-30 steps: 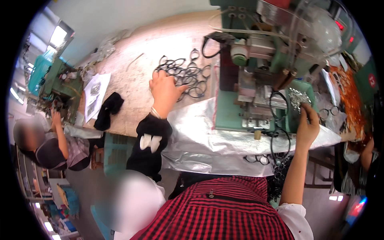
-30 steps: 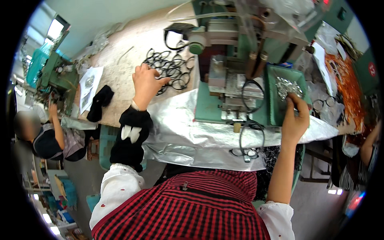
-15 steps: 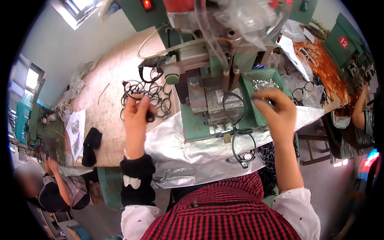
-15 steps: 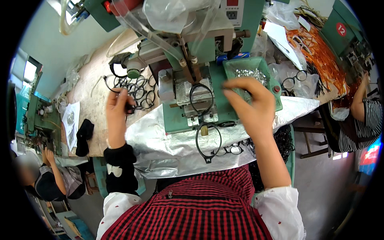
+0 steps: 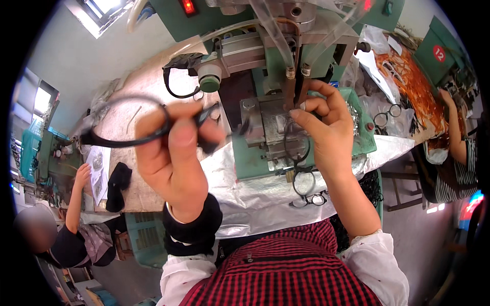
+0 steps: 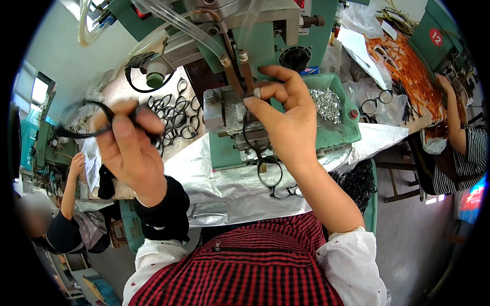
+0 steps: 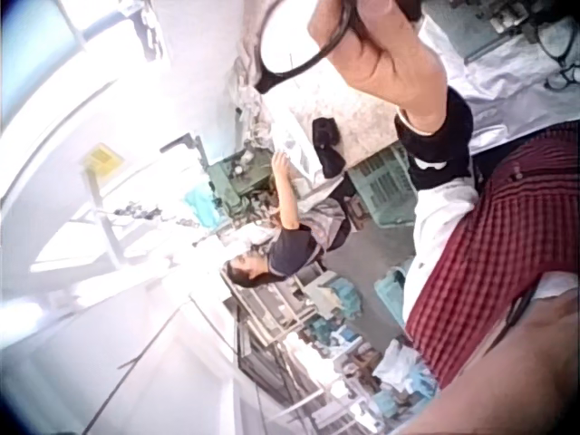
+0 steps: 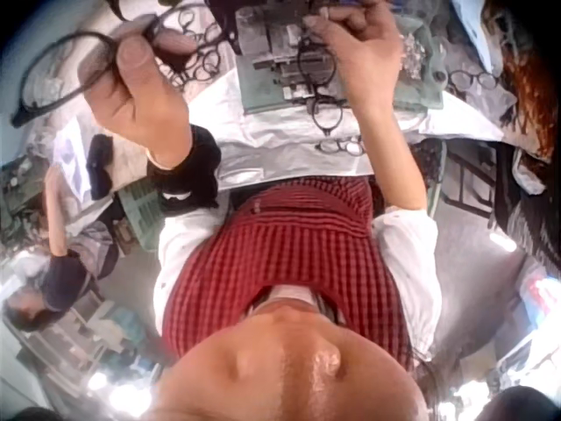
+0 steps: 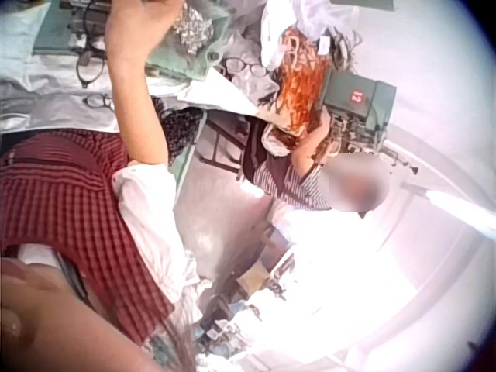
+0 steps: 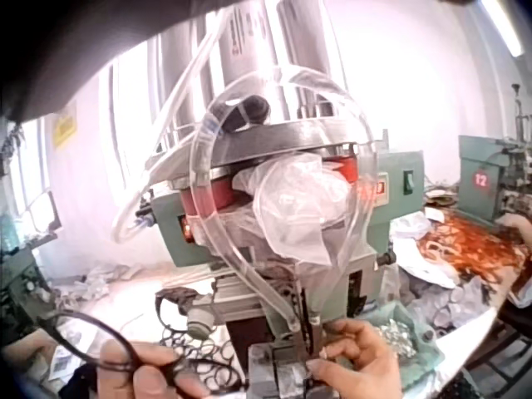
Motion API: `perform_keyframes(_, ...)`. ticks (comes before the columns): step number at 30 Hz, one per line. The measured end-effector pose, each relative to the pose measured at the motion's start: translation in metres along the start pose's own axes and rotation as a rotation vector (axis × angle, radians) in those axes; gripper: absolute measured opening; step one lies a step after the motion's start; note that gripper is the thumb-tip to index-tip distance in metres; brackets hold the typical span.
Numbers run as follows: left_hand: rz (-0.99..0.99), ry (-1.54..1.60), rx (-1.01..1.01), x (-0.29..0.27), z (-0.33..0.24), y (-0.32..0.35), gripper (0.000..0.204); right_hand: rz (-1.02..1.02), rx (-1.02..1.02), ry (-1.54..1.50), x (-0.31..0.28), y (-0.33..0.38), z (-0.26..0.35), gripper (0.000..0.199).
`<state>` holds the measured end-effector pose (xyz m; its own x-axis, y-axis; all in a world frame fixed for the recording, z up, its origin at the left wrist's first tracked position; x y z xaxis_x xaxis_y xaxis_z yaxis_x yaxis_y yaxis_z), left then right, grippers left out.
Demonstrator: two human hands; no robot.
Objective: The person repeatedly picks up black eyeglass frames and small metal components, places them into a green press machine, and operates the lever to attach the parts. Finished frames are placed on the table. The person briefly handles a white paper document near the end.
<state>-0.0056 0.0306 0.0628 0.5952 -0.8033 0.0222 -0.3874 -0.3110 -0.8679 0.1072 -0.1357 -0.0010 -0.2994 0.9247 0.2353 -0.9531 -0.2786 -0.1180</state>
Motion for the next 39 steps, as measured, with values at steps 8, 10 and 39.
perform_keyframes(8,0.356,0.386,-0.600,0.022,-0.025,0.006,0.027,0.126,0.077,0.049,-0.007,0.027,0.034,0.056)
perform_keyframes(10,0.390,0.626,-1.141,0.036,-0.030,0.032,0.035,0.213,0.044,0.177,-0.016,0.011,0.029,0.055)
perform_keyframes(39,-0.144,-0.530,-0.247,-0.126,-0.009,0.039,0.010,-0.389,-0.102,0.746,-0.129,0.014,-0.062,0.012)
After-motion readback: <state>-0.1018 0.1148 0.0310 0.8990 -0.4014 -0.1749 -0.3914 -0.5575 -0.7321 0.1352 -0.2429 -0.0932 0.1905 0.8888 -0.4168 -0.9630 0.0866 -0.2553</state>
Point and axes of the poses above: each hand's wrist, its own y-axis away from the middle knuckle, its own x-axis out of the palm, z = x × y, the point moved 2 cm from there along -y, towards the middle knuckle, and after that the axes turned 10 degrees about x, right-handed, at the moved point
